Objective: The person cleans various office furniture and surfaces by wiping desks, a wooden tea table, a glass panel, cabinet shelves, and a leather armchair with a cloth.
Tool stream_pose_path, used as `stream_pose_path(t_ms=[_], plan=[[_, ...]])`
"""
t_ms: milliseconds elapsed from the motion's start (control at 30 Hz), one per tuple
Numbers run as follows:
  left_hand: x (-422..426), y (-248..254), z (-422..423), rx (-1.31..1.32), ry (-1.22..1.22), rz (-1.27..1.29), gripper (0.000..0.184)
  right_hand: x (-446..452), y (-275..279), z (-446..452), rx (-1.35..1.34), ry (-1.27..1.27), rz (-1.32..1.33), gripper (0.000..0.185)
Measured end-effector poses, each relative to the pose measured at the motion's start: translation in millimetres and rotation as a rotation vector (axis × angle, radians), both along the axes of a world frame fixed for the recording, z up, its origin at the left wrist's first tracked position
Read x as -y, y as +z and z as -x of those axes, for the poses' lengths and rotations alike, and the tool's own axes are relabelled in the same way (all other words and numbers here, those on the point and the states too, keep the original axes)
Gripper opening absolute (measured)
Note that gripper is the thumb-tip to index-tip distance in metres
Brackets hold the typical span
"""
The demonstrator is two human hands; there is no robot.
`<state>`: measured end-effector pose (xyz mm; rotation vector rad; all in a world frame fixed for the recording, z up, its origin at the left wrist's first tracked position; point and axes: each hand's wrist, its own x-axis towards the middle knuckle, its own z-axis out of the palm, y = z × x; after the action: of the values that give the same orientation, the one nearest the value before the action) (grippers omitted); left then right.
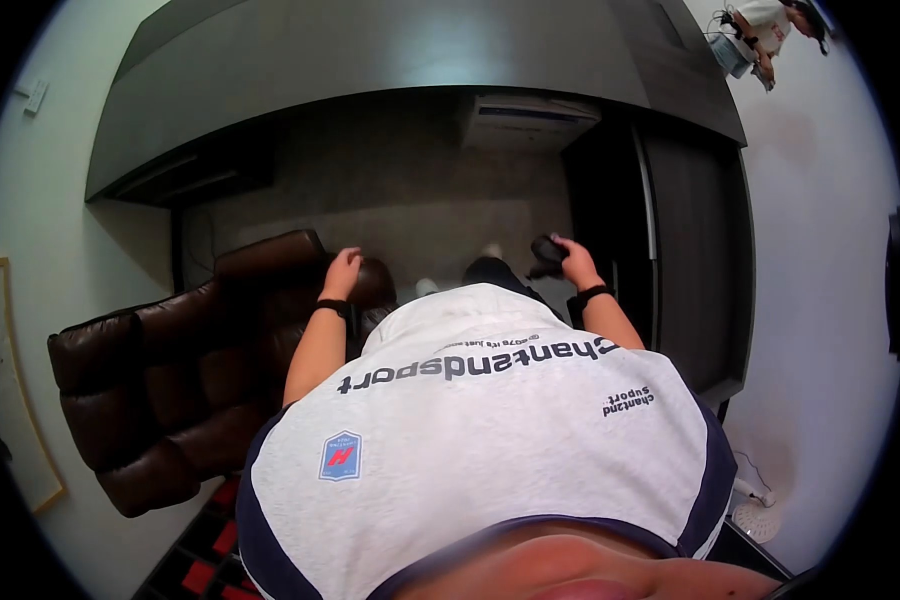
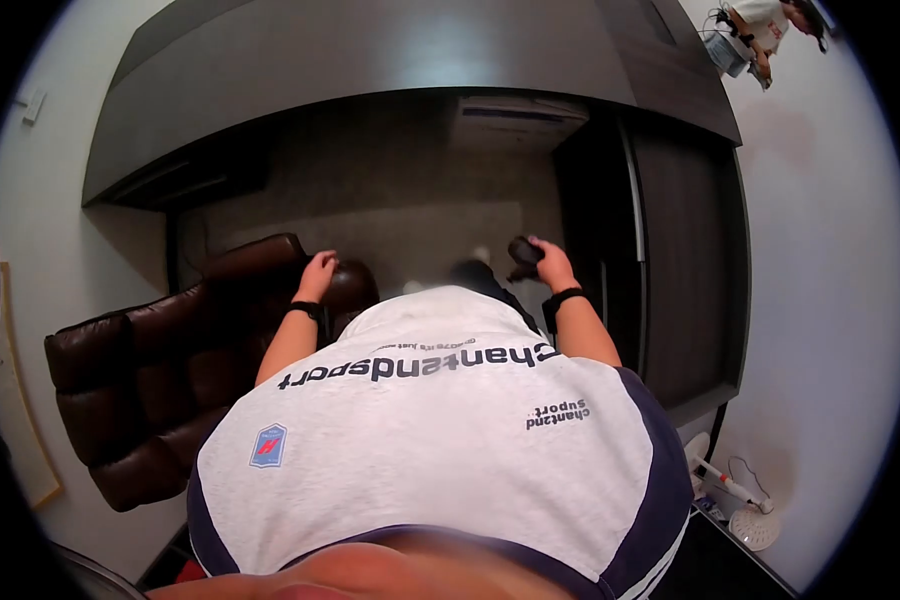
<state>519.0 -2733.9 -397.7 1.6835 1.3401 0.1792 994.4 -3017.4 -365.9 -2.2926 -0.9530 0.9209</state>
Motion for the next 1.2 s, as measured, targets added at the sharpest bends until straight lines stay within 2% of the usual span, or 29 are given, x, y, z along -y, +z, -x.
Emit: stream_pose_path(t_ms=[133,200,267,333,367,467,500,533,600,633,667,700,733,767,800,833,867,967,1000,1067,1133,1167,1200], plan=[[-50,69,-54,0.133,-0.017,-0.13,0.026,-100,32,-59,0.059,-0.076,-0.482,0.048],[-65,99,-68,0.166,-0.023,-0.174,0.025,-144,52,-99,0.25,-0.19,-0.652,0.048],[-80,132,-80,0.2,-0.011,-0.206,0.023,-194,48,-155,0.186,-0.329,-0.841,0.048],[-99,169,-100,0.244,0.027,-0.227,0.022,-240,74,-189,0.101,-0.445,-0.815,0.05],[-108,189,-112,0.273,0.033,-0.219,0.021,-260,78,-204,0.077,-0.412,-0.78,0.053],[-137,257,-156,0.403,0.002,-0.186,0.022,-318,-3,-267,0.446,-0.186,-0.325,0.054],[-146,284,-181,0.503,0.026,-0.163,0.023,-339,-8,-273,0.325,-0.15,-0.005,0.059],[-152,312,-203,0.575,-0.011,-0.174,0.024,-357,-16,-266,0.476,-0.024,0.109,0.055],[-166,365,-247,0.716,-0.091,-0.199,0.029,-387,-24,-267,0.617,0.061,0.024,0.049],[-168,389,-270,0.848,-0.172,-0.194,0.033,-402,5,-254,0.616,0.066,0.012,0.042],[-168,411,-292,0.982,-0.254,-0.187,0.038,-424,4,-254,0.639,0.145,-0.248,0.039],[-167,428,-311,1.117,-0.333,-0.181,0.043,-445,16,-248,0.744,0.286,-0.399,0.038],[-167,443,-318,1.252,-0.464,-0.123,0.057,-451,22,-228,0.704,0.454,-0.561,0.038],[-170,452,-333,1.346,-0.569,-0.057,0.051,-465,44,-209,0.633,0.644,-0.267,0.037],[-174,464,-349,1.411,-0.662,0.004,0.045,-475,52,-185,0.595,0.674,-0.215,0.034],[-177,479,-369,1.448,-0.755,0.058,0.039,-486,45,-165,0.668,0.747,-0.336,0.033],[-180,493,-391,1.472,-0.835,0.099,0.034,-496,51,-146,0.577,0.864,-0.253,0.032],[-206,515,-438,1.445,-0.955,0.094,0.018,-520,52,-107,0.566,0.993,-0.477,0.03],[-213,517,-447,1.408,-0.967,0.061,0.017,-526,49,-103,0.553,1.054,-0.408,0.03],[-230,519,-469,1.409,-0.868,0.047,0.032,-548,23,-123,0.551,1.028,-0.494,0.028],[-244,513,-479,1.388,-0.794,-0.031,0.026,-574,24,-167,0.66,0.857,-0.299,0.024],[-257,508,-468,1.385,-0.751,-0.117,0.014,-591,27,-186,0.721,0.715,-0.219,0.024],[-269,508,-469,1.331,-0.81,-0.174,0.01,-598,26,-220,0.78,0.576,-0.141,0.024]])
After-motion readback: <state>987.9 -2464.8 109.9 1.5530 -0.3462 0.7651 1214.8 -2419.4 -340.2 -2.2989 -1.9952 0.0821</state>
